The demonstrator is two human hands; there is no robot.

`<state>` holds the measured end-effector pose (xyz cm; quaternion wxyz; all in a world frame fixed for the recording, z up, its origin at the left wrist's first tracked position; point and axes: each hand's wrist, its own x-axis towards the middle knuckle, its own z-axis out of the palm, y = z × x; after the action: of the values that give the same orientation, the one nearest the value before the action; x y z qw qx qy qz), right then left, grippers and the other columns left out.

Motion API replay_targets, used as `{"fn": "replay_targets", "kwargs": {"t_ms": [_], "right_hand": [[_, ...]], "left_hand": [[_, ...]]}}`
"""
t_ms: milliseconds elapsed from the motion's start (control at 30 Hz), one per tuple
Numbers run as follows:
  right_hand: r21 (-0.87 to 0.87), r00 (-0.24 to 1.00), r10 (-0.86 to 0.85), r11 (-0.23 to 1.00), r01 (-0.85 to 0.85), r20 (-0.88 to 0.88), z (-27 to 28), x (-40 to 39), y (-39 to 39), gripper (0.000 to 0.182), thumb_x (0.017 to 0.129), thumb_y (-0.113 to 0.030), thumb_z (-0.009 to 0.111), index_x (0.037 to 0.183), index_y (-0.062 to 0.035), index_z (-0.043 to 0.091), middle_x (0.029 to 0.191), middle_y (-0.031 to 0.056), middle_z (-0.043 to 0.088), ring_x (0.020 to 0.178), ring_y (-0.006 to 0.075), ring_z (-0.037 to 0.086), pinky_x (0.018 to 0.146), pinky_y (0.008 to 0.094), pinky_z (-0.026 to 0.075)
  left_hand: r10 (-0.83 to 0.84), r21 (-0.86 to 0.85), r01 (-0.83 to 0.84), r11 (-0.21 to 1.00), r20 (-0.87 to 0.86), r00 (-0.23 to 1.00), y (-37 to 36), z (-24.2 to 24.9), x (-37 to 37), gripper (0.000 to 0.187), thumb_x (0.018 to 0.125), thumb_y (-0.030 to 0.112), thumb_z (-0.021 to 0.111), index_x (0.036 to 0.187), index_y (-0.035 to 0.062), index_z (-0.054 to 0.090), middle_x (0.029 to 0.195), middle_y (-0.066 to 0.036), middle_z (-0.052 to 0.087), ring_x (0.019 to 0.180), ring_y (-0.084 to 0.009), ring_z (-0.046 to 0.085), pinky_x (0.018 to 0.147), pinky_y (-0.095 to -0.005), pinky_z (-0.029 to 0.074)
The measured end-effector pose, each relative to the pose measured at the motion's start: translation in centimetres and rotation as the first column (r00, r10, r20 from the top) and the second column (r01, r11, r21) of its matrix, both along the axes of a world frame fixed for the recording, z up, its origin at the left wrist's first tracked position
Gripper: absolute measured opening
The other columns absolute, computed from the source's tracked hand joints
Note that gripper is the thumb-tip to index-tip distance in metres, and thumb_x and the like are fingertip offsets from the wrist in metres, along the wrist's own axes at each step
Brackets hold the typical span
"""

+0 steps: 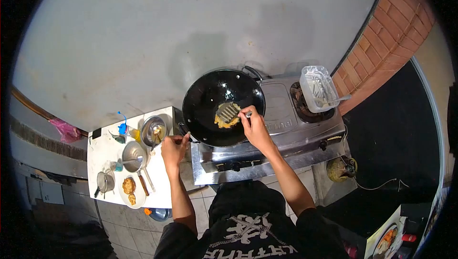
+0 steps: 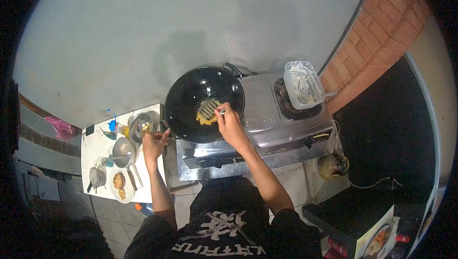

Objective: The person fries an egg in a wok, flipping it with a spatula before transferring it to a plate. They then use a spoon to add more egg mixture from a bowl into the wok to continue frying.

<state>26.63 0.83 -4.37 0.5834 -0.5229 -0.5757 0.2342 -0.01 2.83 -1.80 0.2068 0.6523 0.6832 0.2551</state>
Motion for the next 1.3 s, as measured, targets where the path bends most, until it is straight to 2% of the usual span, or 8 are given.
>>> {"fn": "replay_targets", "kwargs": {"t_ms": [100,267,400,533,767,967,1100,1300], "right_hand": [[-0.079,1.0,0.018,0.997,-0.019,-0.016,0.8,0.1,0.2,0.01,0.093,-0.004,0.054,0.093,0.0038,0.048,0.072,0.0197,0.059,0.065,0.0344,0.062,0.057,0.037,0.045],[-0.013,0.987,-0.014,1.0,0.012,-0.16,-0.4,0.8,0.8,0.01,0.092,-0.007,0.056,0.095,0.0023,0.054,0.071,0.01,0.063,0.056,0.013,0.058,0.052,0.0292,0.045],[-0.01,0.97,0.042,0.999,-0.046,-0.237,1.9,2.4,-0.3,0.007,0.095,-0.004,0.052,0.092,0.0009,0.055,0.083,0.0036,0.063,0.061,0.0044,0.052,0.052,0.0196,0.04],[-0.069,0.993,0.021,0.997,-0.029,-0.114,2.4,3.8,-1.1,0.007,0.095,-0.005,0.053,0.092,0.0003,0.056,0.078,0.0018,0.06,0.06,0.0051,0.051,0.053,0.0203,0.042],[-0.076,0.989,0.037,0.996,-0.048,-0.145,1.0,2.7,-0.7,0.006,0.092,-0.005,0.055,0.092,0.0013,0.054,0.069,0.0065,0.059,0.055,0.0089,0.051,0.051,0.0255,0.04],[-0.082,0.998,0.048,0.995,-0.051,-0.034,1.0,1.4,-0.2,0.008,0.092,-0.006,0.054,0.092,0.002,0.051,0.068,0.0155,0.057,0.057,0.0189,0.058,0.053,0.0334,0.042],[-0.075,0.999,0.026,0.997,-0.029,-0.031,0.9,1.0,0.0,0.01,0.092,-0.005,0.054,0.093,0.0033,0.049,0.069,0.0202,0.057,0.061,0.0321,0.06,0.055,0.0378,0.043],[-0.104,0.998,-0.025,0.994,0.018,-0.057,1.6,0.7,0.1,0.01,0.092,-0.004,0.054,0.092,0.0036,0.048,0.071,0.0201,0.058,0.063,0.0341,0.061,0.057,0.0381,0.045]], "left_hand": [[0.028,-0.023,-0.027,0.999,0.018,0.999,0.1,-0.3,-0.1,0.038,0.081,0.039,0.071,0.072,0.0021,0.072,0.058,-0.009,0.066,0.055,-0.0224,0.065,0.058,-0.0329,0.049],[0.032,-0.027,-0.032,0.999,0.0,0.999,-0.2,0.3,0.1,0.038,0.081,0.039,0.072,0.073,0.0018,0.072,0.058,-0.008,0.065,0.055,-0.0221,0.065,0.057,-0.0322,0.048],[0.007,0.015,-0.006,1.0,-0.027,1.0,-0.3,1.0,0.4,0.038,0.081,0.037,0.072,0.072,0.0007,0.071,0.057,-0.009,0.064,0.053,-0.0212,0.064,0.056,-0.0317,0.047],[-0.003,0.03,0.004,1.0,-0.044,0.999,0.0,0.8,0.4,0.038,0.082,0.036,0.072,0.071,-0.0001,0.07,0.056,-0.01,0.063,0.051,-0.0212,0.063,0.055,-0.0316,0.046],[-0.054,0.026,0.054,0.998,-0.022,0.998,0.7,1.0,0.3,0.039,0.082,0.033,0.073,0.069,-0.0033,0.068,0.055,-0.011,0.063,0.05,-0.0203,0.063,0.053,-0.0304,0.046],[-0.07,-0.018,0.069,0.997,-0.026,0.997,0.6,1.8,0.5,0.039,0.081,0.032,0.074,0.068,-0.0041,0.068,0.054,-0.01,0.063,0.048,-0.0168,0.061,0.052,-0.0286,0.046],[-0.036,-0.037,0.035,0.999,-0.02,0.999,0.2,1.9,0.7,0.04,0.082,0.032,0.074,0.068,-0.0049,0.067,0.055,-0.01,0.063,0.048,-0.0159,0.061,0.052,-0.0286,0.046],[-0.036,-0.067,0.035,0.997,-0.02,0.999,0.3,1.8,0.5,0.041,0.082,0.032,0.074,0.069,-0.0059,0.067,0.056,-0.012,0.063,0.049,-0.0168,0.062,0.052,-0.0285,0.046]]}}
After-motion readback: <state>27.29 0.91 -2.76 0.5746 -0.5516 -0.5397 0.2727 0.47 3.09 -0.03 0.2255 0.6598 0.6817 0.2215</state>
